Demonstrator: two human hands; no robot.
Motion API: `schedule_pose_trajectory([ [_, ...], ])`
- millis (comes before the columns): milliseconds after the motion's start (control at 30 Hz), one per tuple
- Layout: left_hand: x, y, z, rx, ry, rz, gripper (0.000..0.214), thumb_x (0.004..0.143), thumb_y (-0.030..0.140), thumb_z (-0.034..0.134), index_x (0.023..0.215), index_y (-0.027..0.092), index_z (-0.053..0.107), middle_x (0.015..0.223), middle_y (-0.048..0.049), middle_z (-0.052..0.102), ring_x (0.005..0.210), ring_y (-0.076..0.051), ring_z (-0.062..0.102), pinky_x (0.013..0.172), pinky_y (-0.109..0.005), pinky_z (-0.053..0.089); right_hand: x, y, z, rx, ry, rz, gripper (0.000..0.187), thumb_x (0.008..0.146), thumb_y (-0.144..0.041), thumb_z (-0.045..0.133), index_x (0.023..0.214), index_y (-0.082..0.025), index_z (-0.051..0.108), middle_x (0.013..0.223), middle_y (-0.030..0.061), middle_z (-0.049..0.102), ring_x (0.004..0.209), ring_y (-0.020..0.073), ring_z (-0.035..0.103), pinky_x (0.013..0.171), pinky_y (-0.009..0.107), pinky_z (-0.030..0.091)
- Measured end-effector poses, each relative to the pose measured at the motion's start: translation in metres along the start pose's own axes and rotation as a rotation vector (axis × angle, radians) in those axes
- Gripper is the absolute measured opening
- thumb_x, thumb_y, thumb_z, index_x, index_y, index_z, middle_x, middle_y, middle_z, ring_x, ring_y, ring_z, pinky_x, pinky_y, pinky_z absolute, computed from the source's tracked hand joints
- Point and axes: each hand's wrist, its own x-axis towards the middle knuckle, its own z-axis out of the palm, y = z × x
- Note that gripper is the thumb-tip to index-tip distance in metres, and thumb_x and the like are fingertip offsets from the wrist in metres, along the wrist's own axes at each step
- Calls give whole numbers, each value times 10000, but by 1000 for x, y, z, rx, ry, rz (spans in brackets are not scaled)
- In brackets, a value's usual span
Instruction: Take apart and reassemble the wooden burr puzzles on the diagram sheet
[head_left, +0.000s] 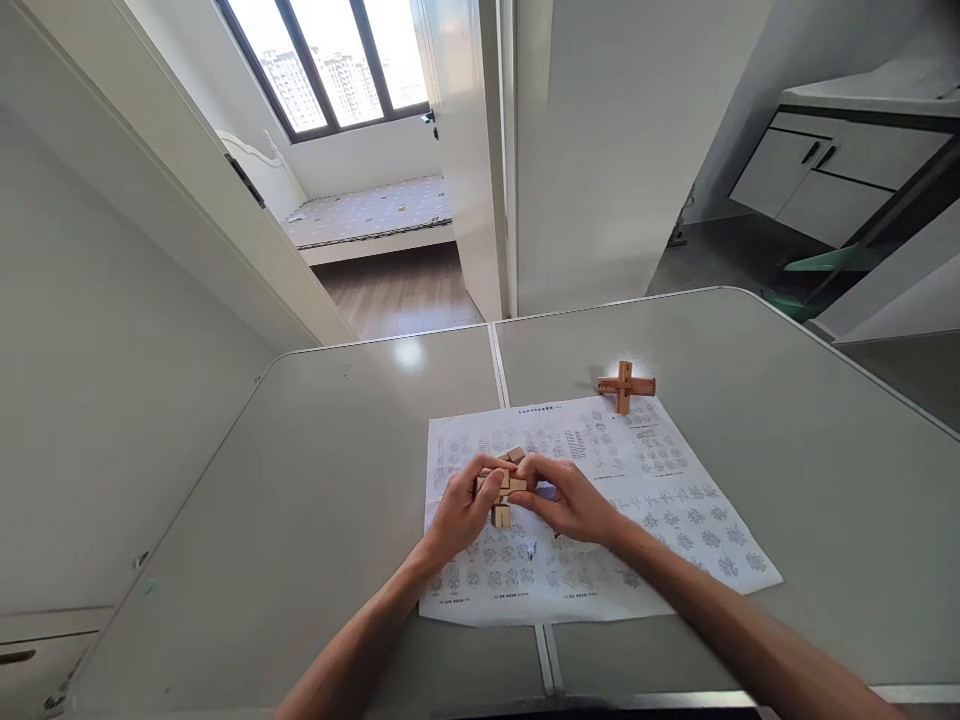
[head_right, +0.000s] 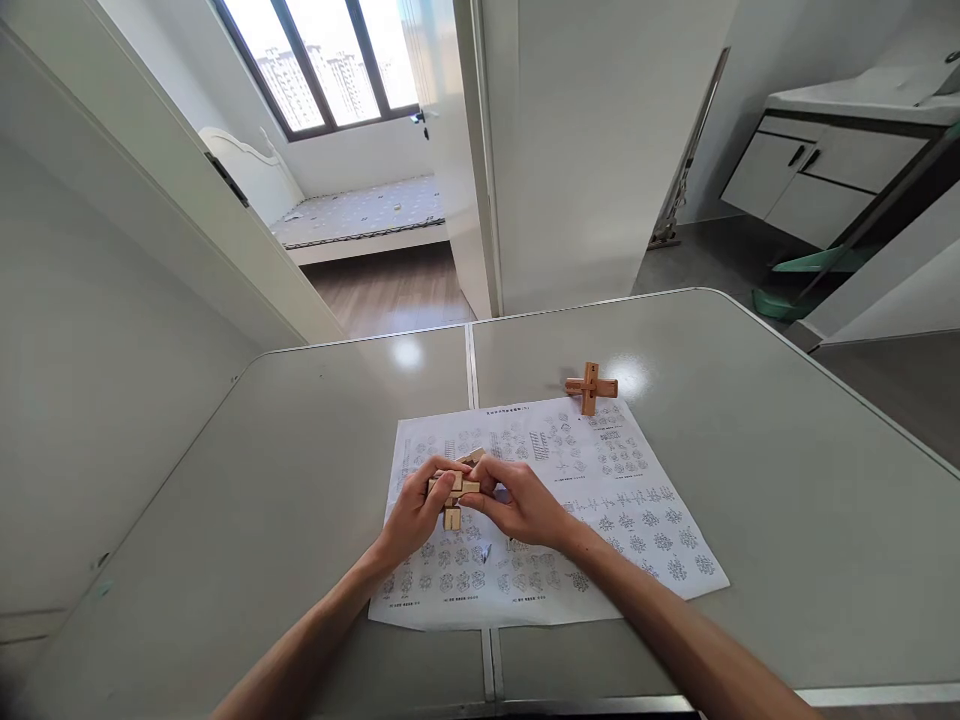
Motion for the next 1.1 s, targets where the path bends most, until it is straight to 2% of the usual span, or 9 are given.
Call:
schedule_pose_trajectory([
  [400, -2, 0, 0, 85, 8, 92, 429, 1083, 506, 424, 1089, 187, 710, 678, 19, 598, 512, -97, 340, 539, -239, 323, -1, 6, -1, 100, -64, 100, 432, 950, -575, 695, 820, -237, 461, 669, -62, 442, 607, 123, 369, 546, 267, 332],
  [533, -2, -2, 0, 16, -25, 31, 432, 1075, 529, 433, 1185, 183, 666, 763, -7, 617, 602, -120, 474, 598, -240, 409, 0, 7, -4, 117, -23, 123, 419, 940, -583, 708, 843, -232, 502, 680, -57, 466, 608, 125, 405, 559, 267, 368],
  [600, -3, -1, 0, -71, -60, -7, 448, 1028, 548, 540, 1298, 194, 593, 917, -42, 655, 724, -143, 573, 680, -255, 486, 1, 7, -6, 116, 22, 137, 399, 940, -584, 711, 879, -228, 539, 698, -46, 506, 617, 131, 453, 572, 270, 405],
  [667, -4, 2, 1, -143, -104, -29, 612, 914, 526, 733, 1394, 223, 505, 1084, -74, 660, 871, -175, 636, 788, -285, 541, 1, 8, -8, 117, 61, 149, 391, 939, -587, 712, 908, -225, 568, 713, -34, 551, 630, 139, 502, 586, 274, 441],
  [767, -4, 4, 0, -188, -127, -54, 763, 788, 426, 887, 1408, 249, 478, 1185, -92, 649, 1014, -215, 662, 889, -324, 562, 1, 7, -9, 136, 65, 165, 393, 940, -600, 705, 940, -222, 596, 724, -22, 613, 620, 143, 541, 586, 275, 467],
  [833, -2, 4, -1, -214, -101, -71, 720, 792, 393, 891, 1380, 237, 505, 1158, -89, 664, 1002, -213, 674, 889, -329, 571, 2, 7, -9, 127, 75, 168, 395, 954, -606, 681, 981, -217, 617, 738, -7, 656, 614, 148, 559, 582, 278, 471],
  [900, 0, 3, -3, -255, -40, -76, 709, 794, 385, 893, 1369, 225, 511, 1129, -85, 688, 973, -206, 688, 881, -330, 580, 2, 7, -10, 72, 138, 162, 389, 984, -601, 639, 1012, -213, 640, 760, 15, 693, 629, 163, 586, 586, 287, 477],
  [1033, 7, -2, -8, -327, 138, -103, 704, 792, 412, 891, 1348, 226, 500, 1186, -100, 729, 1030, -220, 719, 935, -345, 589, 4, 14, -13, -162, 311, 102, 321, 1017, -532, 613, 978, -218, 667, 809, 48, 696, 684, 196, 620, 614, 318, 508],
  [1100, 9, -4, -9, -335, 198, -123, 690, 796, 431, 885, 1333, 227, 503, 1216, -109, 732, 1043, -222, 724, 934, -342, 593, 5, 18, -14, -293, 323, 52, 265, 1028, -478, 606, 1029, -223, 675, 898, 66, 684, 719, 206, 624, 630, 334, 530],
])
